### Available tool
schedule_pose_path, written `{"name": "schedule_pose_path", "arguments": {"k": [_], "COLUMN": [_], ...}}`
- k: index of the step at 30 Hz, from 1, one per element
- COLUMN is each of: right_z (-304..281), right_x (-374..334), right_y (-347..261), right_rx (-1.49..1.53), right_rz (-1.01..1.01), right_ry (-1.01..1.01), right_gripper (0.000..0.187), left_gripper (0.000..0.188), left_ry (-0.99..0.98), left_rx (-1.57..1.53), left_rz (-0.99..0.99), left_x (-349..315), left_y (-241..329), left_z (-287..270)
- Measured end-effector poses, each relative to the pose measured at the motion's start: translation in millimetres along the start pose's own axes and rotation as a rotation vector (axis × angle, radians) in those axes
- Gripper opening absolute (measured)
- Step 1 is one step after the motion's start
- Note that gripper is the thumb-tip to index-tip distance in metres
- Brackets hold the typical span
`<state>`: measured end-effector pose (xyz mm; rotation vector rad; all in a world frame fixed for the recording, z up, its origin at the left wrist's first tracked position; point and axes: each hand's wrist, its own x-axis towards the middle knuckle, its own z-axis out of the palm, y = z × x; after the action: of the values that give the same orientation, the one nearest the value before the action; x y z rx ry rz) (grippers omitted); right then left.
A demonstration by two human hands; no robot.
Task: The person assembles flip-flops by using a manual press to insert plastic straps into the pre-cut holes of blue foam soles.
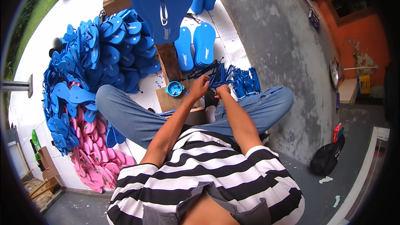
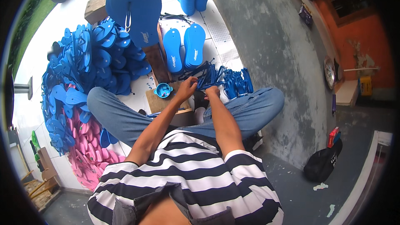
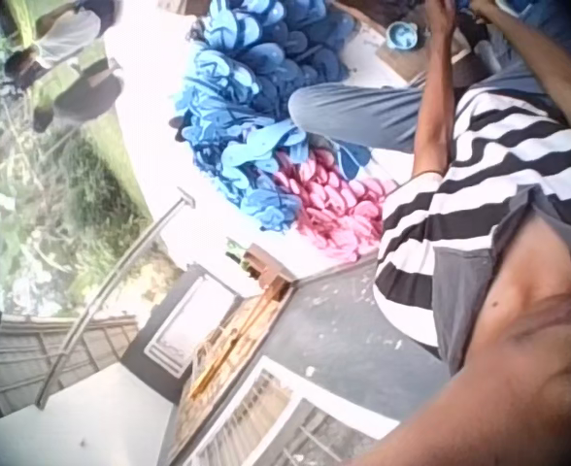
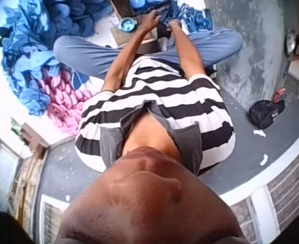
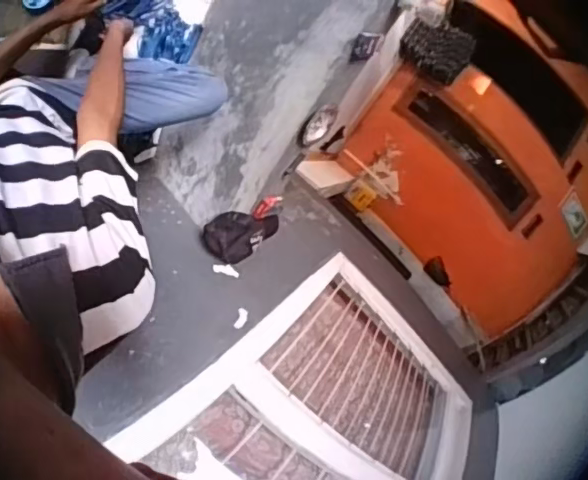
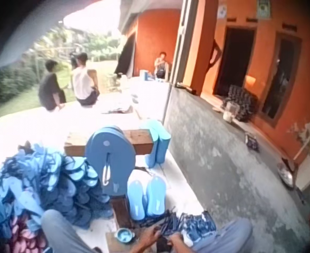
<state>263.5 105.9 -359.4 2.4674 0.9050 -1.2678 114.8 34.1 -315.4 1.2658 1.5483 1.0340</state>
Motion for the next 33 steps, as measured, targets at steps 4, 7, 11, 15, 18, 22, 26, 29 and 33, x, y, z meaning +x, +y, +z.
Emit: {"name": "schedule_pose_path", "arguments": {"k": [4,7,11,15,18,22,26,29,33], "right_z": [-31,-73,-115,-142,-157,-159,-157,-150,-144], "right_x": [-17,-52,-102,-156,-212,-252,-289,-311,-320], "right_y": [-8,-15,9,17,11,7,0,-13,-19], "right_rx": [-0.246,-0.285,-0.222,0.046,0.100,0.123,0.358,0.485,0.524], "right_rz": [-0.213,-0.275,-0.689,-1.043,-1.176,-1.347,-1.132,-1.090,-1.069], "right_ry": [0.086,0.075,0.084,0.016,0.043,0.059,-0.456,-0.671,-0.833], "right_gripper": [0.015,0.019,0.019,0.023,0.027,0.030,0.030,0.026,0.025], "left_gripper": [0.027,0.027,0.031,0.039,0.036,0.030,0.029,0.034,0.038], "left_ry": [0.072,0.140,0.250,0.068,-0.096,0.002,0.030,0.090,0.043], "left_rx": [-0.126,-0.185,0.088,-0.149,-0.598,-0.697,-0.770,-0.873,-0.965], "left_rz": [-0.008,-0.002,0.226,0.267,0.140,0.014,-0.110,-0.170,-0.113], "left_x": [-1,4,16,17,10,-2,-21,-30,-40], "left_y": [2,16,49,98,140,181,216,233,241], "left_z": [-4,-10,-19,-32,-44,-72,-117,-137,-154]}}
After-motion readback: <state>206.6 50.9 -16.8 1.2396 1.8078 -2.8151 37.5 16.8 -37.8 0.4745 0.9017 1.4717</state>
